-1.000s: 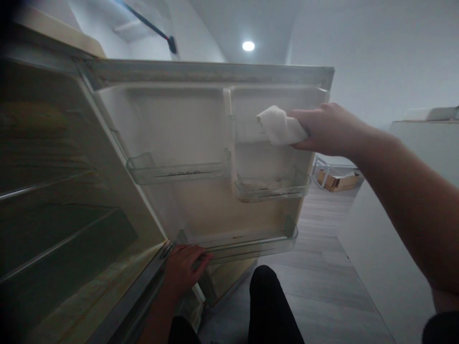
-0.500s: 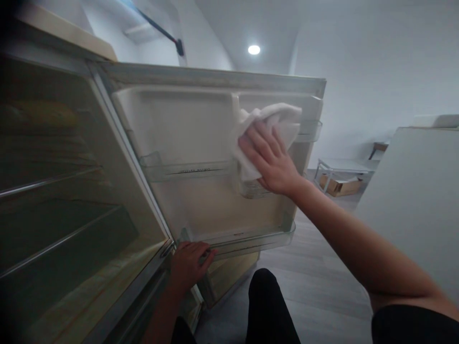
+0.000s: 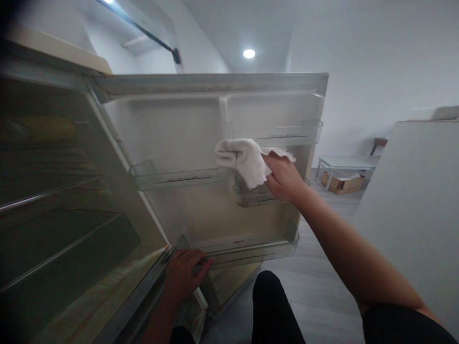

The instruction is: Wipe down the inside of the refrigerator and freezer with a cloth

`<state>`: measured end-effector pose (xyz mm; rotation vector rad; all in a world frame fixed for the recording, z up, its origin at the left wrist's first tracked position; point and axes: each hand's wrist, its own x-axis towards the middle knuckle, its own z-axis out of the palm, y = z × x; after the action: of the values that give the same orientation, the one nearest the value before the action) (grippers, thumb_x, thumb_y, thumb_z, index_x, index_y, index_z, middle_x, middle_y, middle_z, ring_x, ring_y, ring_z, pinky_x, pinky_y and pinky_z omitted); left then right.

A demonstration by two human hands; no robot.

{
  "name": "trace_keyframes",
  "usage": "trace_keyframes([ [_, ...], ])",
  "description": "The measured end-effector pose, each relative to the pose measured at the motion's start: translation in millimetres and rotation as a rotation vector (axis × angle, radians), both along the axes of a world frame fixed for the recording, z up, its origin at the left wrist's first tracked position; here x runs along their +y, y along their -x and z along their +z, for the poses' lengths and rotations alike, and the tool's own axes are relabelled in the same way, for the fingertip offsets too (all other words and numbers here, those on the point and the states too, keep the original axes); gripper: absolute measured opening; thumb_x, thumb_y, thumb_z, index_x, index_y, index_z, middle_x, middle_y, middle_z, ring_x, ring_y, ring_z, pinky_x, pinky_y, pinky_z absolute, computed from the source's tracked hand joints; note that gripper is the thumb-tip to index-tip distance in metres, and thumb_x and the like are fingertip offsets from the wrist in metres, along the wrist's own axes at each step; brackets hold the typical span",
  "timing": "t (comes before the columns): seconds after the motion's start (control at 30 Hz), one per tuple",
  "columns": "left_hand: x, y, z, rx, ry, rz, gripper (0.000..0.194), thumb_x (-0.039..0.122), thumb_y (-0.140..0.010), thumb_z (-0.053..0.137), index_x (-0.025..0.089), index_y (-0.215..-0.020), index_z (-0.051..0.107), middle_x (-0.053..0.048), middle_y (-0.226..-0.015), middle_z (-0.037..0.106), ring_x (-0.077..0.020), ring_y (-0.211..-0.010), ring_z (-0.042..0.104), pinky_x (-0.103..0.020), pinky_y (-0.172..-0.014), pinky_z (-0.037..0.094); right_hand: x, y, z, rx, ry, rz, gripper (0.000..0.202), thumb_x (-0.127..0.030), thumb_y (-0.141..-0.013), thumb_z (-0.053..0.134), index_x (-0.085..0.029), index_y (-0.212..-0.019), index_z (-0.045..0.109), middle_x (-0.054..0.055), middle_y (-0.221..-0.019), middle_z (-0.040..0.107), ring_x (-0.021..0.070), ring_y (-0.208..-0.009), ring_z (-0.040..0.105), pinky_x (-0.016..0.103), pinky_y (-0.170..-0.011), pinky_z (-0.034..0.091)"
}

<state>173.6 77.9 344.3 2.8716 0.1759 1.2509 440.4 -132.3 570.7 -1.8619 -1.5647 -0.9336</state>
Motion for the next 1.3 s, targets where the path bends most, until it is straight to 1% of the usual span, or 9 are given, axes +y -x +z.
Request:
trace_keyframes([
  [0.27, 0.9, -1.4, -2.7, -0.018, -0.001, 0.01, 0.02, 0.036, -0.098, 0.061, 0.024, -0.082, 0.065, 0.004, -0.073, 0.073, -0.0185, -0.069, 0.069, -0.038, -0.079, 0.044, -36.1, -27.8, -4.0, 0.34, -0.404, -0.015, 0.03, -0.031, -0.086, 0.044, -0.018, -0.087, 0.072, 0.011, -0.089, 0.071, 0.0288, -0.089, 0.064, 0.042, -0.08, 0.048],
  [0.37, 0.3, -2.2, -2.3, -0.021, -0.008, 0.006, 0.021, 0.037, -0.098, 0.06, 0.024, -0.083, 0.066, 0.004, -0.074, 0.073, -0.0187, -0.069, 0.07, -0.038, -0.078, 0.043, -24.1, -28.8, -2.3, 0.312, -0.325, -0.068, 0.03, -0.032, -0.083, 0.049, -0.016, -0.094, 0.072, 0.013, -0.094, 0.072, 0.0294, -0.091, 0.064, 0.043, -0.084, 0.05],
  [0.53, -0.1, -3.5, -1.7, -0.029, -0.009, 0.008, 0.022, 0.037, -0.098, 0.06, 0.024, -0.083, 0.067, 0.003, -0.075, 0.074, -0.0183, -0.07, 0.071, -0.038, -0.079, 0.044, 30.9, -3.0, 6.5, 0.179, -0.021, -0.042, 0.042, -0.027, -0.078, 0.055, -0.013, -0.115, 0.068, 0.017, -0.112, 0.072, 0.0335, -0.106, 0.063, 0.044, -0.096, 0.049],
  [0.67, -1.8, -5.5, -1.0, -0.021, -0.01, 0.021, 0.023, 0.038, -0.099, 0.06, 0.024, -0.083, 0.067, 0.003, -0.075, 0.075, -0.0184, -0.07, 0.071, -0.038, -0.079, 0.043, 62.9, 14.8, 12.9, 0.174, 0.098, -0.066, 0.044, -0.023, -0.082, 0.05, -0.011, -0.122, 0.064, 0.02, -0.12, 0.069, 0.0346, -0.114, 0.061, 0.045, -0.1, 0.048],
  [0.77, -2.9, -8.2, -0.8, -0.032, -0.025, 0.032, 0.024, 0.038, -0.1, 0.058, 0.024, -0.082, 0.067, 0.003, -0.075, 0.075, -0.0186, -0.069, 0.07, -0.038, -0.079, 0.043, 61.1, 6.6, 12.3, 0.22, 0.084, -0.145, 0.044, -0.025, -0.082, 0.051, -0.011, -0.122, 0.063, 0.021, -0.121, 0.068, 0.0362, -0.114, 0.06, 0.048, -0.099, 0.049],
  [0.9, -3.2, -13.1, -1.4, -0.04, -0.05, 0.039, 0.024, 0.036, -0.1, 0.058, 0.023, -0.081, 0.066, 0.003, -0.073, 0.074, -0.0184, -0.068, 0.069, -0.038, -0.079, 0.043, 40.1, -29.2, 3.3, 0.301, -0.035, -0.398, 0.047, -0.032, -0.081, 0.059, -0.007, -0.122, 0.06, 0.025, -0.122, 0.063, 0.041, -0.118, 0.057, 0.054, -0.103, 0.046],
  [1.0, -3.2, -17.1, -2.9, -0.05, -0.074, 0.055, 0.023, 0.036, -0.1, 0.058, 0.023, -0.082, 0.065, 0.003, -0.072, 0.073, -0.0188, -0.068, 0.069, -0.038, -0.08, 0.042, 30.1, -50.9, -3.0, 0.305, -0.084, -0.464, 0.058, -0.033, -0.078, 0.064, -0.005, -0.127, 0.054, 0.027, -0.13, 0.056, 0.0434, -0.126, 0.051, 0.056, -0.107, 0.044],
  [1.17, -3.7, -23.2, -5.9, -0.048, -0.083, 0.082, 0.022, 0.036, -0.1, 0.058, 0.023, -0.084, 0.065, 0.003, -0.072, 0.073, -0.0187, -0.068, 0.069, -0.039, -0.081, 0.041, 42.2, -50.2, -4.8, 0.324, 0.027, -0.33, 0.066, -0.038, -0.076, 0.069, -0.007, -0.131, 0.05, 0.027, -0.132, 0.055, 0.0426, -0.124, 0.054, 0.057, -0.106, 0.045],
  [1.3, -4.7, -26.5, -6.0, -0.032, -0.092, 0.092, 0.022, 0.035, -0.1, 0.058, 0.023, -0.082, 0.064, 0.004, -0.07, 0.072, -0.0188, -0.068, 0.068, -0.039, -0.079, 0.041, 70.7, -32.2, -3.5, 0.233, 0.136, -0.01, 0.058, -0.031, -0.081, 0.059, -0.011, -0.135, 0.051, 0.022, -0.139, 0.056, 0.0378, -0.13, 0.052, 0.055, -0.113, 0.043],
])
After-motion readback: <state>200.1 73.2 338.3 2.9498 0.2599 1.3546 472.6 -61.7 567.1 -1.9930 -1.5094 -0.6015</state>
